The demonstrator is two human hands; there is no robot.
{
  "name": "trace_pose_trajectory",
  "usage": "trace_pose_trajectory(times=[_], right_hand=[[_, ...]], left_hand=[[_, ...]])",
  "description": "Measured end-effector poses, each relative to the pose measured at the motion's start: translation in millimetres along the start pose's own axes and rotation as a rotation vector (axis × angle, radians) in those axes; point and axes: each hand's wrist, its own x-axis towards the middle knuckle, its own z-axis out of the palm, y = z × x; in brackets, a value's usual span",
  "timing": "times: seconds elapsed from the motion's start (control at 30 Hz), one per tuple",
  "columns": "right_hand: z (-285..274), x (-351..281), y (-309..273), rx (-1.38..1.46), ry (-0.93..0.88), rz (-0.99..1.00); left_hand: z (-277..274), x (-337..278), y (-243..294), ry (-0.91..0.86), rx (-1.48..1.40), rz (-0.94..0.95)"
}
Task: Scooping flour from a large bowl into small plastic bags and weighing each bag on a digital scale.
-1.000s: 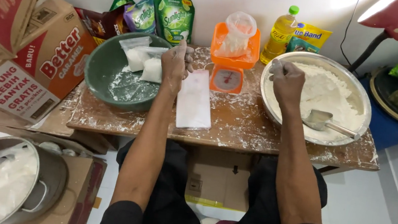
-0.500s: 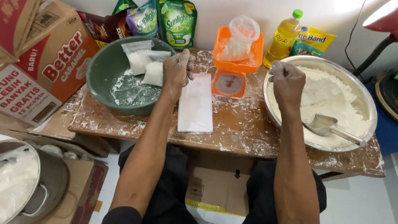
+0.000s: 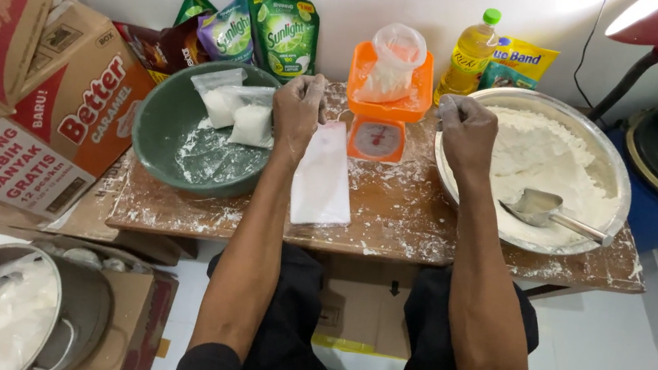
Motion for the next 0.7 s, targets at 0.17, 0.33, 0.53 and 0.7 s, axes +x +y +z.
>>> trace_pose_trajectory(times=[0.17, 0.33, 0.53, 0.7], right_hand=[[5, 7, 0, -0.044, -0.001, -0.014], [5, 11, -4, -0.04, -0.016, -0.013], [9, 23, -3, -0.046, -0.005, -0.02], [21, 47, 12, -0.039, 0.02, -0.022]], left_hand=[[13, 7, 14, -0.021, -0.007, 0.023], [31, 18, 20, -0.014, -0.091, 0.026], [55, 43, 9, -0.039, -0.061, 0.019], [71, 56, 2, -0.045, 0.102, -0.003]])
